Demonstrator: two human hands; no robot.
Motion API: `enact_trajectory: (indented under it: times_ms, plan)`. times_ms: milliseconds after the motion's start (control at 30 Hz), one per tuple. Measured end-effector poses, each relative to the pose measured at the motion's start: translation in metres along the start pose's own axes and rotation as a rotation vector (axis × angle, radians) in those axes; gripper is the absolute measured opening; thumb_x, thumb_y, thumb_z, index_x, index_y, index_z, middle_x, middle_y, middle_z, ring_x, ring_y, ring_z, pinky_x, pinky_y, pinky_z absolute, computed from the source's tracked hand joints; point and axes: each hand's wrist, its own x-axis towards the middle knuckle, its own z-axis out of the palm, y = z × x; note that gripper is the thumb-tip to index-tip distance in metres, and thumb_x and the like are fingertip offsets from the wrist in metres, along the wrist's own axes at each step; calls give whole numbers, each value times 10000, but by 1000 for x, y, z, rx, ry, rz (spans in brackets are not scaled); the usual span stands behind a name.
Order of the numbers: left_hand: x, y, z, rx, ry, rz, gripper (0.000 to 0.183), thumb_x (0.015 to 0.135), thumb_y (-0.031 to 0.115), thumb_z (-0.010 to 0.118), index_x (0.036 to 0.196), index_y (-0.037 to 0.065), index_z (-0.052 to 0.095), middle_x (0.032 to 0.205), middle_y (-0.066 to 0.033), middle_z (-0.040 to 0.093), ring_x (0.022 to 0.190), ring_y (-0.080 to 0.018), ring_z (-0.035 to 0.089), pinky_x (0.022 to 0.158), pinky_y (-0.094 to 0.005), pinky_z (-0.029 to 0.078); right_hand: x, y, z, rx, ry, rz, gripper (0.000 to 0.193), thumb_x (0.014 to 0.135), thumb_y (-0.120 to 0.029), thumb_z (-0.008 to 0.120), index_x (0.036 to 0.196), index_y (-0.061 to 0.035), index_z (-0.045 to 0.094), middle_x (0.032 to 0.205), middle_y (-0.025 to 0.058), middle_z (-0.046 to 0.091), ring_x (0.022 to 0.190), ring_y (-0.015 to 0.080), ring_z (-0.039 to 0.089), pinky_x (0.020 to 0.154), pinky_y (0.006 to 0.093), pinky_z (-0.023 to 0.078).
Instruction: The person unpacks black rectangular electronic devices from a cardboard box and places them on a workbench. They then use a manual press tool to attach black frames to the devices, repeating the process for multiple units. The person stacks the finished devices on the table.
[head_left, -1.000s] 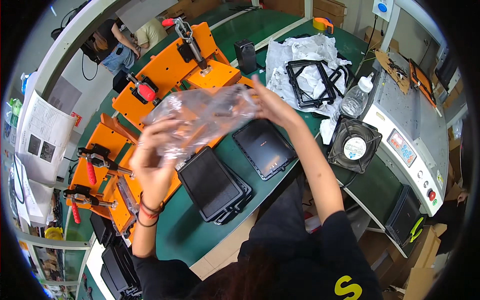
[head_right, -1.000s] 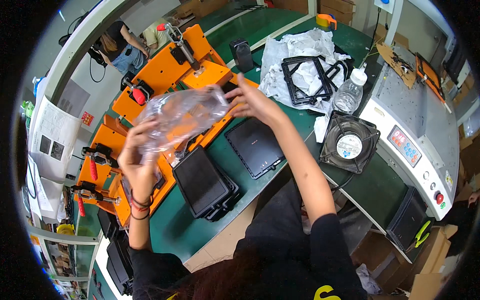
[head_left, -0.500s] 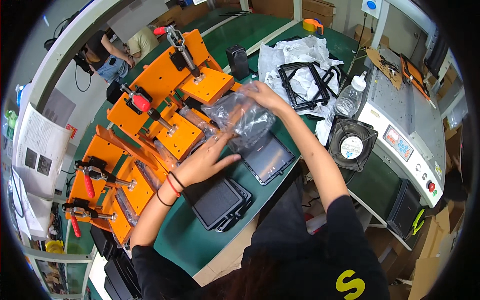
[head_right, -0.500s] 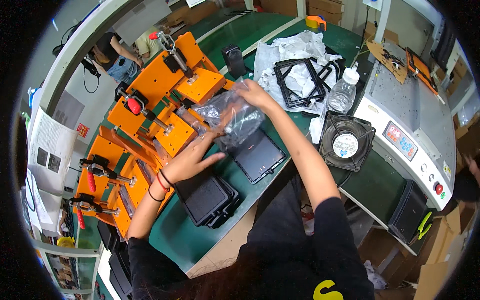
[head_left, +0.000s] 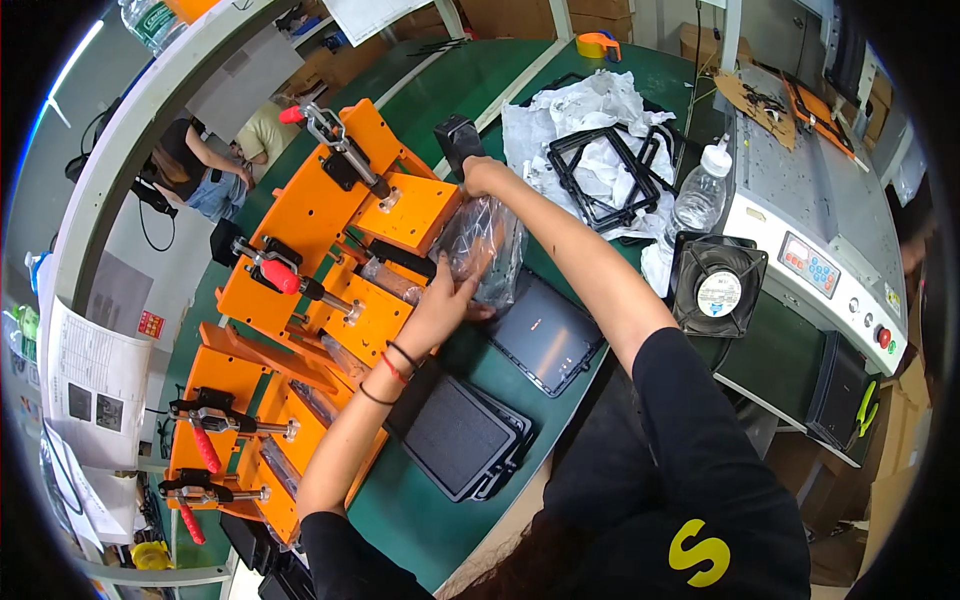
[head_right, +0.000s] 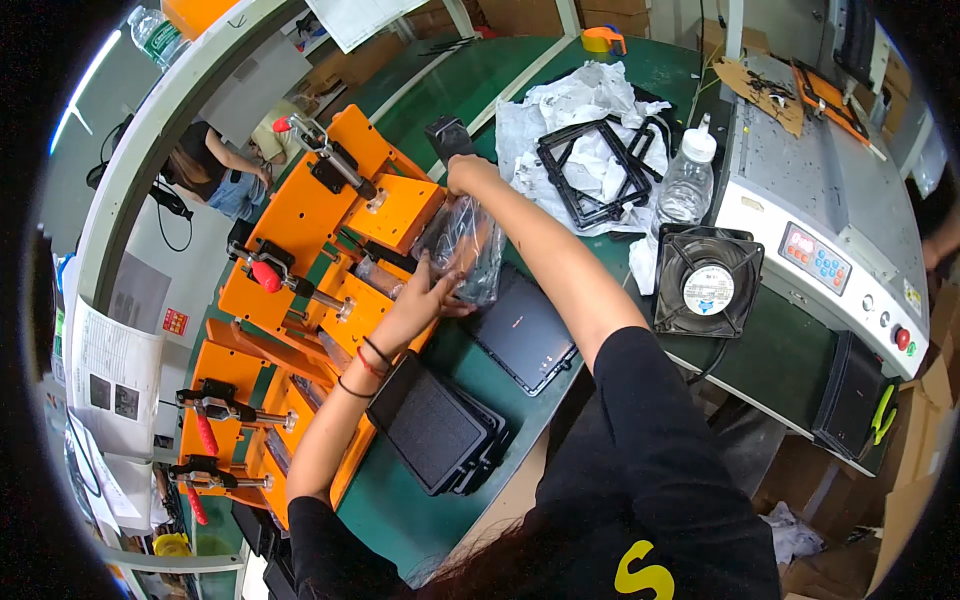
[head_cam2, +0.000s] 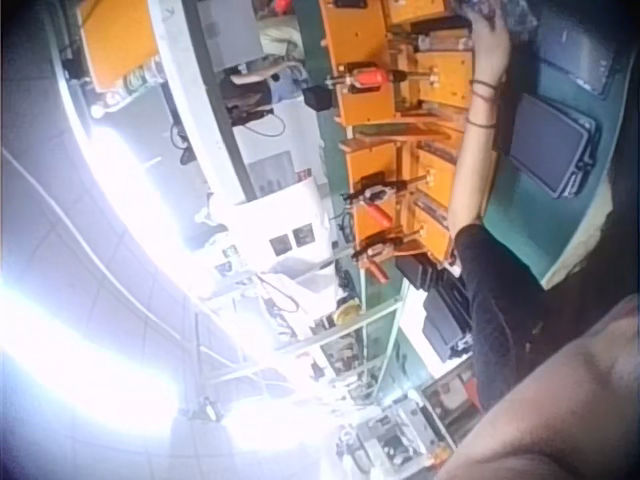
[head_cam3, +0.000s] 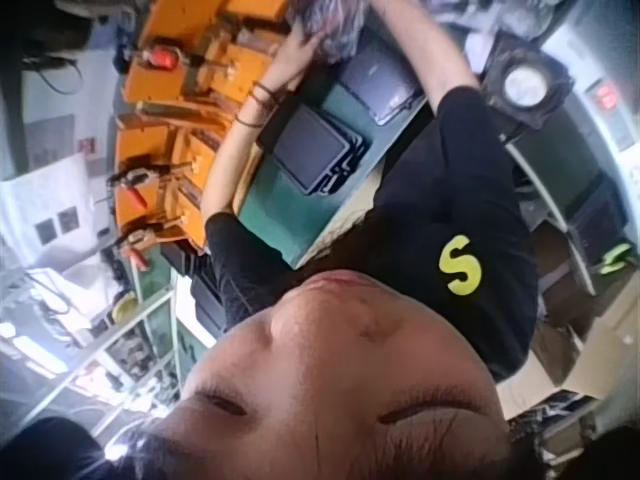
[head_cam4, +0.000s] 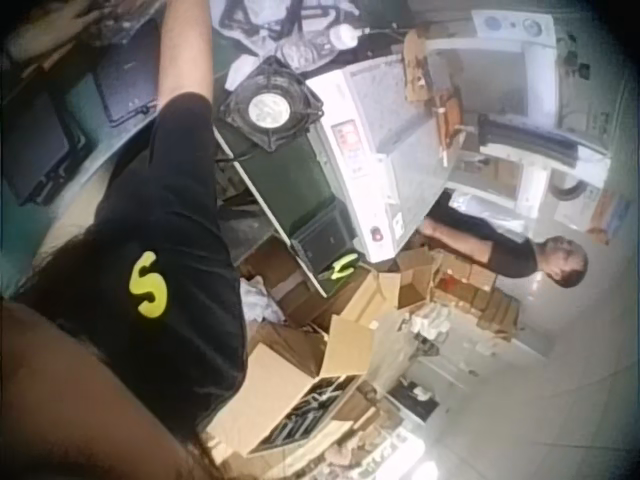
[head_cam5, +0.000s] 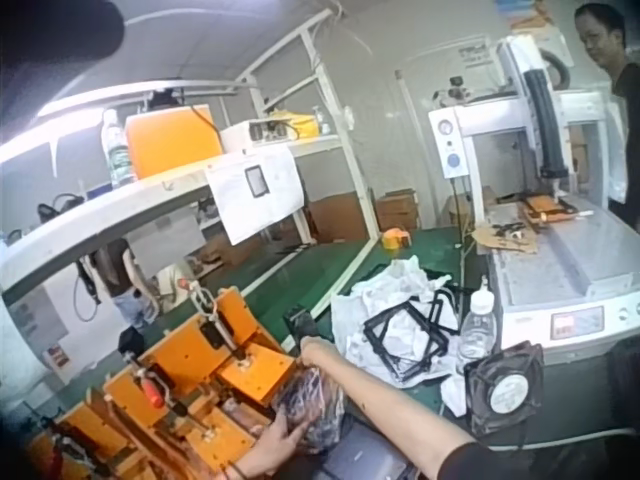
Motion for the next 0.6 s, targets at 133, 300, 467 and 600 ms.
enact_trajectory:
  times_ms: [133,300,467,600]
  plan:
    - [20,10,-4,-615,-47,-146,609,986,113,381,1391,0,-59,1184,-283,524,1014,-356,615,871,-375,545,27,11,-5,-7,3,-26,501,697,-325,776,1101,-54,656,1188,154,615,1100,325,595,905,403,494]
    - [-3,18,-5,-408,168,61,676,965,29,386,1403,56,-128,1201,-223,533,1074,-334,588,874,-360,520,43,25,11,697,-85,-372,324,825,-275,683,982,8,695,861,61,676,786,121,588,701,275,483]
    - [-16,-3,-23,385,500,282,584,975,111,400,1426,-42,61,1321,-298,417,1171,-360,499,982,-387,409,41,-5,39,943,26,-299,317,822,-311,701,889,-1,699,844,72,687,731,125,615,629,284,475]
    - [7,-25,-48,999,628,375,615,955,334,435,1295,-173,362,1371,-391,302,1302,-489,264,1123,-459,173,51,-7,43,718,158,-392,447,835,-432,649,829,13,690,793,160,682,742,253,664,664,366,489]
